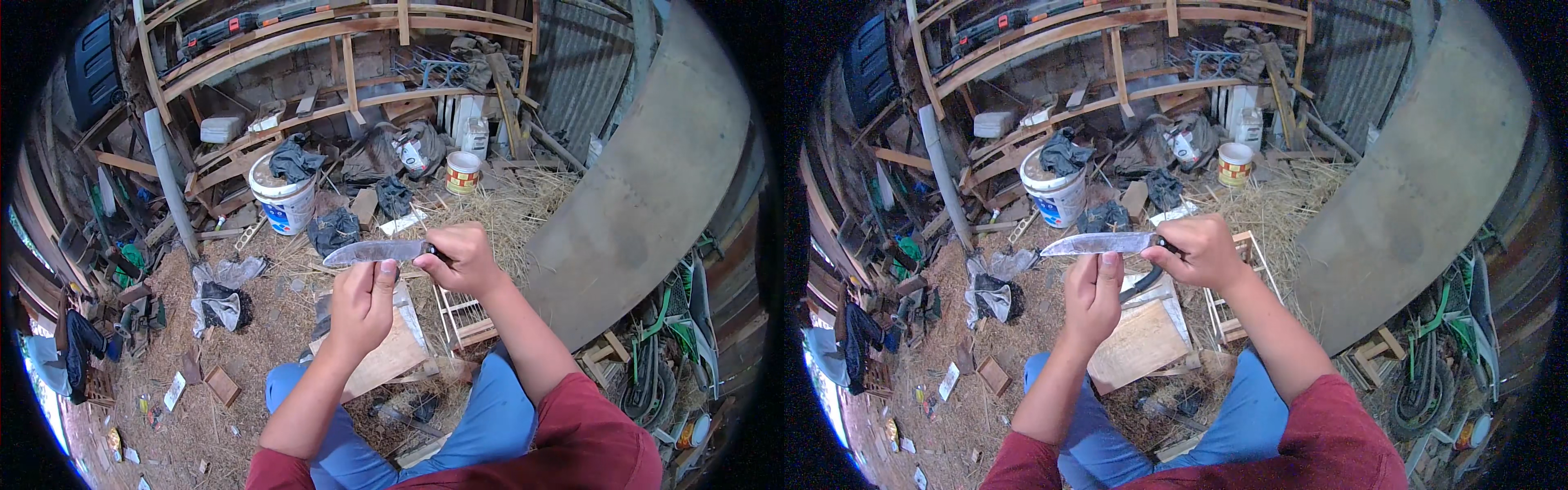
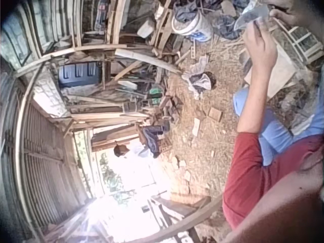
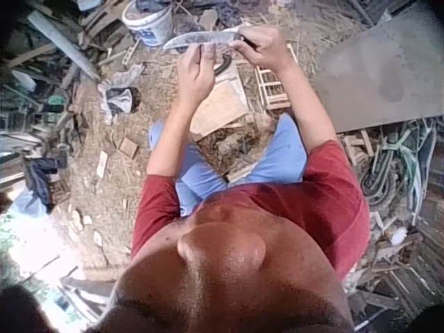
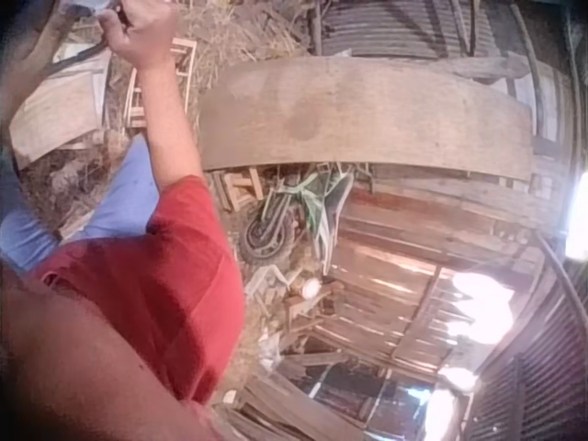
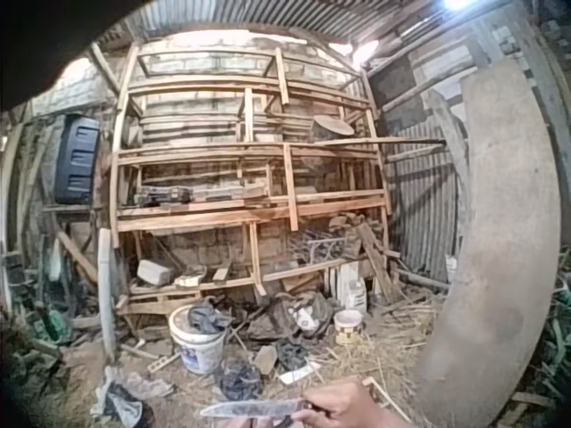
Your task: The person shapes and finishes small wooden components using a knife and a sharpening stone. The person scrapes a thin wooden stick with the knife and rubs the knife blade against a whetstone while holding a partially assembled bird cage nearby.
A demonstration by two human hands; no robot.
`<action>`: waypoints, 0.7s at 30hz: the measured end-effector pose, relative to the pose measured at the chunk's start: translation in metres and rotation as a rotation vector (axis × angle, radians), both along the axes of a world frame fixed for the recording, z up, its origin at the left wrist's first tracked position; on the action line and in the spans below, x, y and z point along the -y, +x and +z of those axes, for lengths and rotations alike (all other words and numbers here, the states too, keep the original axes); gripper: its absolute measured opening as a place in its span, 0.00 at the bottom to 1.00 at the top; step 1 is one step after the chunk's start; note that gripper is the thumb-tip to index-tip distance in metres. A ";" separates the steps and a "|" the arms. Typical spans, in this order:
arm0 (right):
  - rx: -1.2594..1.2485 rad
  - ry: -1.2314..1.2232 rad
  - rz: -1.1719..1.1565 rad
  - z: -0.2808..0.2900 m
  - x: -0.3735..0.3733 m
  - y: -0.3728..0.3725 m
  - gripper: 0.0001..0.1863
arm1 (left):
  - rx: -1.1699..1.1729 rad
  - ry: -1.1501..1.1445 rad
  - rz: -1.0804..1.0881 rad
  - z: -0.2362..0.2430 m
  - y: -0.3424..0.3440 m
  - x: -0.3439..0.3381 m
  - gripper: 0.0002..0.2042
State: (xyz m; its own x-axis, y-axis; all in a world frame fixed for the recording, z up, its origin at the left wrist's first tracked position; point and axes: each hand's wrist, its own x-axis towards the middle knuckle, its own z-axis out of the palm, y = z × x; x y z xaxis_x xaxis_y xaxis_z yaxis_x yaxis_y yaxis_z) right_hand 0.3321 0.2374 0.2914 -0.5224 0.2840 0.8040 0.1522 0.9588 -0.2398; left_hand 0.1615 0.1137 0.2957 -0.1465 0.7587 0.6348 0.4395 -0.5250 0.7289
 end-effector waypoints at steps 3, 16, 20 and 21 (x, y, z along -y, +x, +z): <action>-0.022 0.025 -0.018 0.004 0.002 0.000 0.27 | -0.027 -0.021 0.051 0.000 0.003 0.001 0.15; 0.074 0.004 -0.068 -0.001 -0.001 0.000 0.25 | -0.048 0.093 0.120 -0.001 0.006 -0.004 0.11; 0.065 -0.002 -0.077 0.000 -0.001 0.000 0.25 | -0.001 0.028 0.116 0.000 0.007 -0.003 0.15; 0.057 -0.002 -0.075 0.001 0.000 -0.001 0.24 | -0.003 0.028 0.119 0.000 0.007 -0.002 0.15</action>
State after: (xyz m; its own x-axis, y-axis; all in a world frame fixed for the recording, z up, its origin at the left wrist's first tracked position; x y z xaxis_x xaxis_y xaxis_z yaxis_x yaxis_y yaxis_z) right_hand 0.3315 0.2370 0.2921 -0.5447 0.3256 0.7729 0.2371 0.9438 -0.2305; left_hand 0.1682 0.1159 0.2960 -0.2324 0.7181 0.6560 0.5021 -0.4891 0.7133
